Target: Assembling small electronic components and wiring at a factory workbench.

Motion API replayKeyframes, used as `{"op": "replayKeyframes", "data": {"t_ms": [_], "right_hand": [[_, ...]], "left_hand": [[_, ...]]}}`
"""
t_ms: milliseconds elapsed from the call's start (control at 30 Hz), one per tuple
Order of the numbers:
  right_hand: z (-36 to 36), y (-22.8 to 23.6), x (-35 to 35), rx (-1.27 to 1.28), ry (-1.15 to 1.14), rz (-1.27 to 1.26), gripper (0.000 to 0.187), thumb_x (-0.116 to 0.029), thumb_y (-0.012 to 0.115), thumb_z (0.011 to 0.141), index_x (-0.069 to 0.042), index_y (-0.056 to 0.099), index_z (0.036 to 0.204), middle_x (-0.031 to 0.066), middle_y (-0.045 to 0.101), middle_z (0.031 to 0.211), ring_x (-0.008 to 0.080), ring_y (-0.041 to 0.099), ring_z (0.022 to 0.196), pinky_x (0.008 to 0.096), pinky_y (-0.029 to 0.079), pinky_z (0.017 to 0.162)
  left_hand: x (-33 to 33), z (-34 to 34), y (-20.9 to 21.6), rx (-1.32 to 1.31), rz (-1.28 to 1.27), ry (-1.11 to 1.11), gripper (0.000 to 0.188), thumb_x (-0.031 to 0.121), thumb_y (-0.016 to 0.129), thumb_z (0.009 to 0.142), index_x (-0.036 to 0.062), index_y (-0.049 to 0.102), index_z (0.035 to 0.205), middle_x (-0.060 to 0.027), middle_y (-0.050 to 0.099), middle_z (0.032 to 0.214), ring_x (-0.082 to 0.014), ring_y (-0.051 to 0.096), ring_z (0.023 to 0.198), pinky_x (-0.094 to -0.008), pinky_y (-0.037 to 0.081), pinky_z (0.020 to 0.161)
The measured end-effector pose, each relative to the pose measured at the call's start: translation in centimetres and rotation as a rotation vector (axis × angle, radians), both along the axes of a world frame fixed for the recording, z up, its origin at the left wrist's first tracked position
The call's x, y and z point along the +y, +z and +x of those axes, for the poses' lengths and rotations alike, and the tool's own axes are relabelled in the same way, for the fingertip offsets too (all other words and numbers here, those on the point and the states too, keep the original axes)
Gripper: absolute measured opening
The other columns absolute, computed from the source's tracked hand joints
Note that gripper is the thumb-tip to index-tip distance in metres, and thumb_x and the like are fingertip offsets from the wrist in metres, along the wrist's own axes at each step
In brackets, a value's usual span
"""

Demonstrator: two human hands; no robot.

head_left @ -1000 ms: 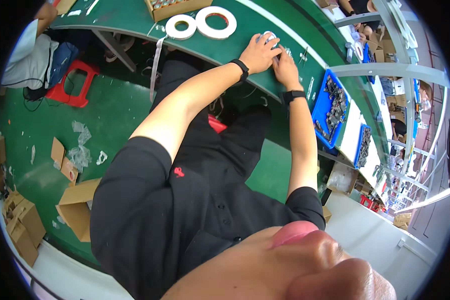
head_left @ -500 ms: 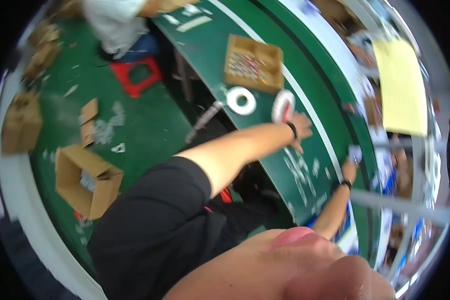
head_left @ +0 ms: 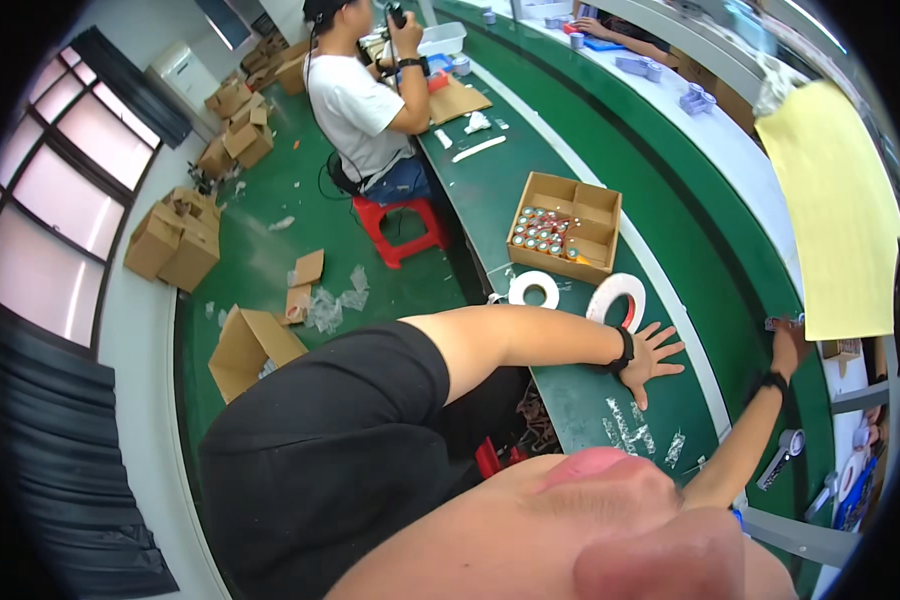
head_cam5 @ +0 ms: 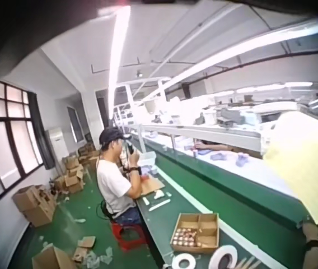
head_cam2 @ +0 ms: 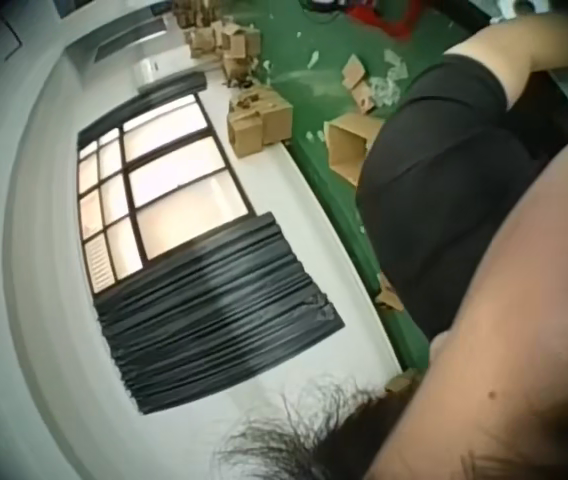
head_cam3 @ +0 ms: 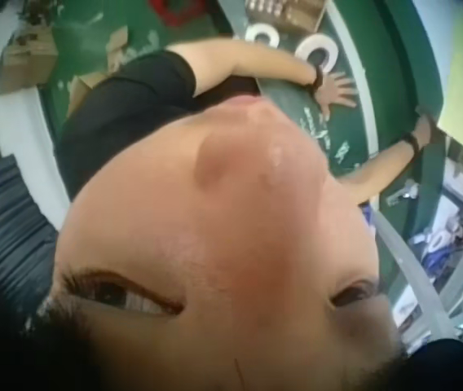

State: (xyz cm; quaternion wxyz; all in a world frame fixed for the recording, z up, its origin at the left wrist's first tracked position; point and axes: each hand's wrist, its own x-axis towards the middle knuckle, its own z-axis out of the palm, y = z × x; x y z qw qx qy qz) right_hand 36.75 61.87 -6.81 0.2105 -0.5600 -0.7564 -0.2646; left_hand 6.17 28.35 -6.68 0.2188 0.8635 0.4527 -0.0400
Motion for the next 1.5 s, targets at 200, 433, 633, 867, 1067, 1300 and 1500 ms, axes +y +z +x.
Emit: {"op": "replayKeyframes", "data": {"t_ms": [200,433,633,867,1067,1300,1500], "right_hand": [[-15.4,2.1,-4.2,0.161,-0.232,-0.697,0.070,-0.060,0.053,0.098,-0.015,0.049,0.151,0.0122,0.056,0.151,0.0431,0.058,0.129,0.0564,0.048,0.103],[-6.1,-7.5,4.4,0.401,-0.372,-0.589,0.039,-0.025,0.049,0.101,-0.017,0.056,0.139,0.0112,0.053,0.146,0.0359,0.048,0.139,0.0618,0.047,0.106],[3.3,-6.5,2.9,0.367,0.030,-0.249,0.036,-0.009,0.055,0.092,-0.009,0.069,0.125,0.0162,0.069,0.124,0.0334,0.063,0.119,0.0473,0.053,0.093],[-3.0,1.3,-18.2,1.134,0.462,-0.700,0.050,0.008,0.052,0.079,-0.004,0.067,0.126,0.0086,0.065,0.133,0.0219,0.059,0.125,0.0356,0.045,0.105],[-8.2,2.9,-39.5,0.466,0.582,-0.478,0.039,0.013,0.049,0.073,-0.005,0.067,0.104,0.0174,0.061,0.132,0.0392,0.049,0.138,0.0487,0.033,0.120],[-9.2,2.0,-50.0,0.272,0.448,-0.513,0.034,0.016,0.053,0.078,-0.006,0.066,0.101,0.0130,0.060,0.133,0.0396,0.043,0.143,0.0519,0.035,0.118],[-9.3,4.4,-51.3,0.191,0.404,-0.535,0.035,0.007,0.058,0.082,-0.008,0.066,0.113,0.0117,0.060,0.134,0.0374,0.044,0.143,0.0490,0.035,0.118]], "left_hand": [[-1.2,-2.6,0.6,0.010,-0.067,0.068,0.120,0.078,0.067,0.079,0.0157,0.014,0.167,-0.0241,-0.006,0.172,-0.0490,-0.013,0.156,-0.0657,-0.005,0.123],[-0.4,-1.2,0.8,-0.017,-0.055,0.030,0.120,0.077,0.068,0.079,0.0159,0.014,0.167,-0.0241,-0.004,0.172,-0.0485,-0.013,0.156,-0.0655,-0.003,0.123],[0.0,-0.1,1.1,-0.016,-0.032,-0.005,0.119,0.077,0.067,0.080,0.0160,0.013,0.167,-0.0237,-0.004,0.172,-0.0482,-0.013,0.156,-0.0654,-0.004,0.123],[-0.4,-2.3,-0.9,-0.036,0.019,0.061,0.121,0.083,0.065,0.075,0.0192,0.018,0.167,-0.0211,0.000,0.173,-0.0491,-0.008,0.157,-0.0674,-0.002,0.122],[-0.3,-1.7,-0.9,-0.013,0.072,0.105,0.120,0.085,0.064,0.073,0.0223,0.022,0.166,-0.0204,0.005,0.173,-0.0494,-0.004,0.157,-0.0676,0.001,0.122],[-0.2,-1.1,-1.1,-0.029,0.126,0.135,0.121,0.086,0.067,0.068,0.0255,0.027,0.165,-0.0166,0.007,0.173,-0.0466,-0.001,0.158,-0.0669,0.002,0.123],[-0.7,-1.5,-1.2,-0.072,0.127,0.144,0.121,0.086,0.067,0.069,0.0262,0.026,0.165,-0.0171,0.007,0.173,-0.0470,-0.002,0.158,-0.0651,0.000,0.124]]}}
